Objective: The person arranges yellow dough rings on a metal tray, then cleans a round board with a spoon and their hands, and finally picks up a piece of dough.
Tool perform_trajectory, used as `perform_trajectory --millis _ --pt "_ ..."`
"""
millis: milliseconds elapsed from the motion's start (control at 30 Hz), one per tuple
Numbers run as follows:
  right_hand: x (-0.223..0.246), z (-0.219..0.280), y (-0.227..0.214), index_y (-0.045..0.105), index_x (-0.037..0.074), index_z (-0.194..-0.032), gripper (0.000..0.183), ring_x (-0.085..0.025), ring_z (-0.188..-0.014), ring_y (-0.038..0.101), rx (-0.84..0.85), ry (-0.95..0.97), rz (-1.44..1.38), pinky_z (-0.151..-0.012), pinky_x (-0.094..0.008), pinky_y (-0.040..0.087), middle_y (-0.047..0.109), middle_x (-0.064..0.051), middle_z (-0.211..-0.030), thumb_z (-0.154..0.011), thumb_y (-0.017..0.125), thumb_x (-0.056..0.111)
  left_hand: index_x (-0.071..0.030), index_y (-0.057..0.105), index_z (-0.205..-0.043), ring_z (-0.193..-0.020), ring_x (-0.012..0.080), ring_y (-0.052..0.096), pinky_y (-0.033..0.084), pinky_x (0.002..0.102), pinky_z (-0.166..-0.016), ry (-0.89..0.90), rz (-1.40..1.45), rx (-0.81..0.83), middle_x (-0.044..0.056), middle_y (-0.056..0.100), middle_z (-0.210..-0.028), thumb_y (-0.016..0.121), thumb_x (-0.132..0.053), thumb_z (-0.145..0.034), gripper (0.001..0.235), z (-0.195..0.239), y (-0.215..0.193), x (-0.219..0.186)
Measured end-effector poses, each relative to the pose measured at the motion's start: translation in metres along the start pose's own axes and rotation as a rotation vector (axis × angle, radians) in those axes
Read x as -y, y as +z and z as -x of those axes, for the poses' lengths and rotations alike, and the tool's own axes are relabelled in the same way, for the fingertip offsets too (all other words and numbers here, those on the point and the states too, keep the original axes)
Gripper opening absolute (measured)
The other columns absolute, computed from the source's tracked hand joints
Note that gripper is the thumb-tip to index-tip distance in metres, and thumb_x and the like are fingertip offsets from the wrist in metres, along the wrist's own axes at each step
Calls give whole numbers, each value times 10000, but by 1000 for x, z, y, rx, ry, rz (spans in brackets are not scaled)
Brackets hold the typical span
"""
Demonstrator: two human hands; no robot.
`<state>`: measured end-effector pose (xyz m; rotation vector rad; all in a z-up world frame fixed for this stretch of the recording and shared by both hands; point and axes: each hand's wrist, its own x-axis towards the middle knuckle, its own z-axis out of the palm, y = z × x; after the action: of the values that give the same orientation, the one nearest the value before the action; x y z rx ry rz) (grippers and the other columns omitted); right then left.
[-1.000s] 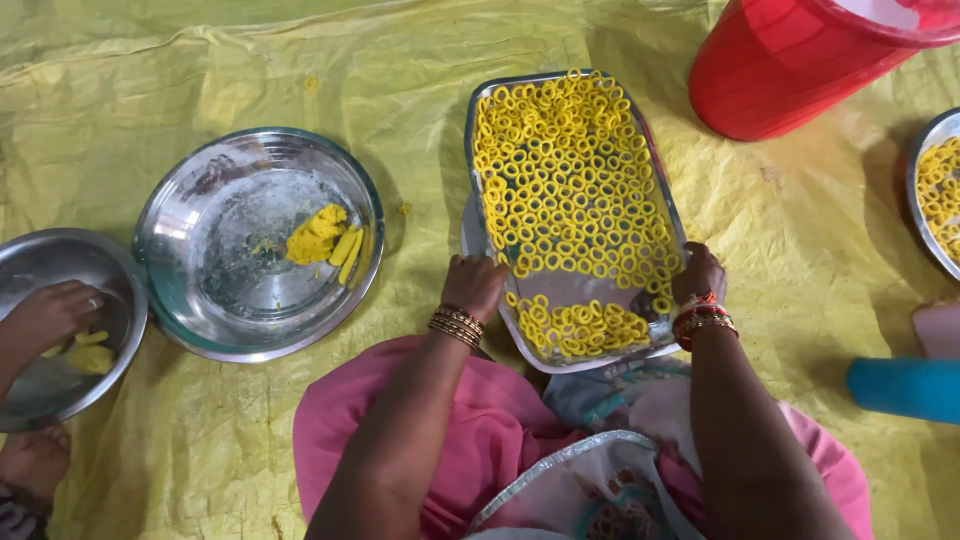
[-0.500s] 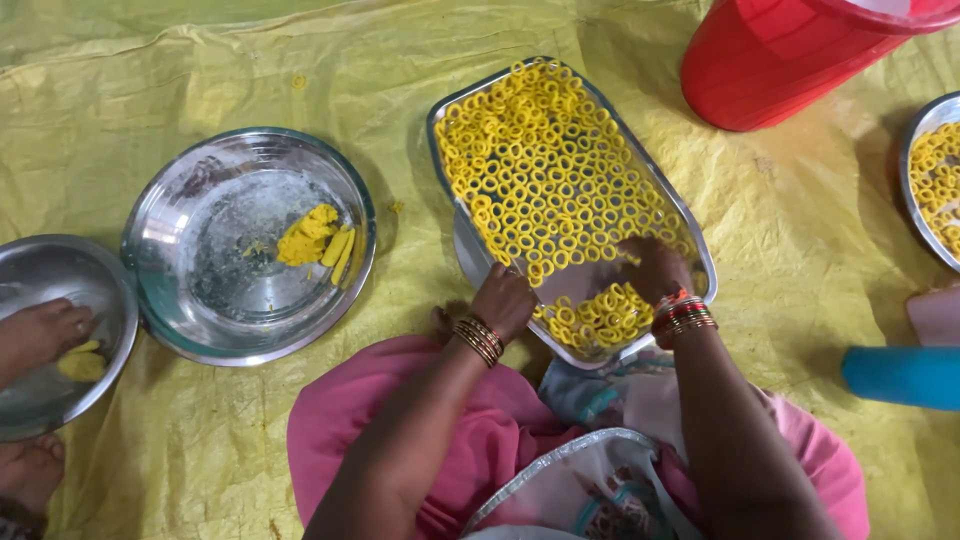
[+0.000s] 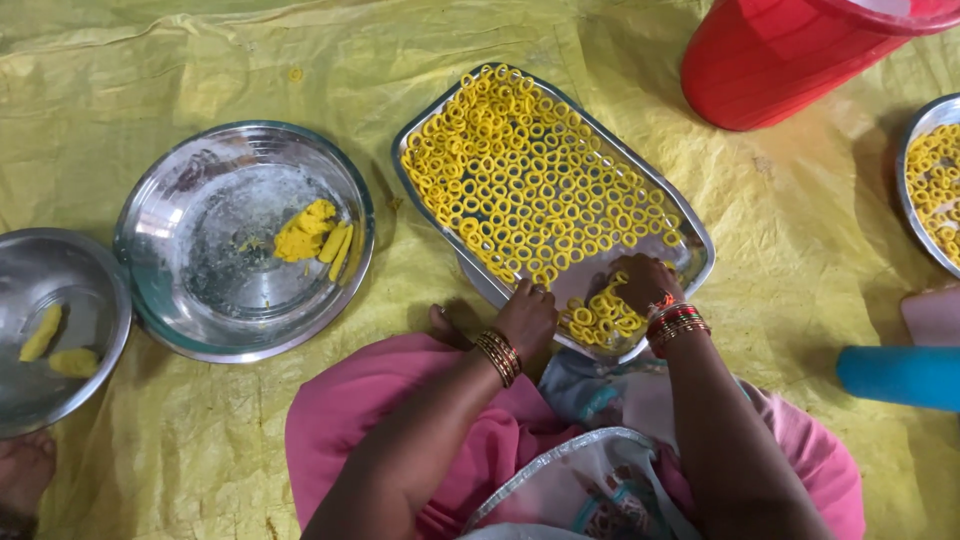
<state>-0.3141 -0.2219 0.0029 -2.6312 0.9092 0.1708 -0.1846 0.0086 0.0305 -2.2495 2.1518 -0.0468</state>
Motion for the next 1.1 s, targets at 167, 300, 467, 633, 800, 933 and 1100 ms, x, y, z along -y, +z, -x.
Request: perform_trajectory --millis 167,300,467,633,800,933,1100 --pt "-9 -3 -11 742 243 -1205 387 -348 -1198 641 -46 83 -50 -1032 -466 509 689 -114 -1271 -823 723 192 -107 771 -969 -1108 248 586 365 411 -986 107 -77 179 112 681 -1025 579 -276 -884 269 10 -31 -5" --pt "-10 -2 -12 761 273 -1177 406 -334 -1198 651 4 118 -6 -1055 -447 523 690 -84 -1276 -788 728 159 -123 778 -942 -1075 241 609 370 423 -992 106 -96 137 93 700 -987 571 -266 -903 254 7 -24 -8" --pt "-7 -8 6 761 315 -1154 365 -354 -1202 595 -21 61 166 -1039 -473 509 670 -50 -1229 -810 733 197 -172 795 -851 -995 227 652 392 443 -1008 -29 -7 88 54 719 -898 583 -248 -938 242 -5 11 -6" --pt "-23 -21 15 780 279 -1121 232 -322 -1141 654 -31 65 41 -983 -453 546 717 -39 -1198 -929 659 233 -175 794 -798 -993 242 669 411 446 -1006 -113 108 74 63 731 -885 612 -204 -896 209 -2 27 8" --pt "-43 -31 13 798 225 -1076 219 -272 -968 738 -270 100 -181 -896 -415 582 779 -62 -1071 -931 636 197 -164 792 -750 -978 261 673 418 471 -998 -152 218 51 89 737 -876 624 -182 -885 216 -2 21 16" --pt "-56 -33 6 810 197 -1018 194 -309 -949 719 -294 127 -138 -853 -436 569 759 -78 -1083 -870 684 188 -142 774 -783 -966 268 674 434 470 -991 -147 307 -2 89 726 -890 626 -196 -888 190 -3 15 16" --pt "-65 -30 -8 824 231 -1050 287 -286 -1019 725 -348 135 -178 -953 -386 569 762 -69 -1130 -923 602 101 -128 760 -859 -974 273 666 463 468 -911 -158 367 -73 92 709 -907 641 -180 -871 131 -9 13 17"
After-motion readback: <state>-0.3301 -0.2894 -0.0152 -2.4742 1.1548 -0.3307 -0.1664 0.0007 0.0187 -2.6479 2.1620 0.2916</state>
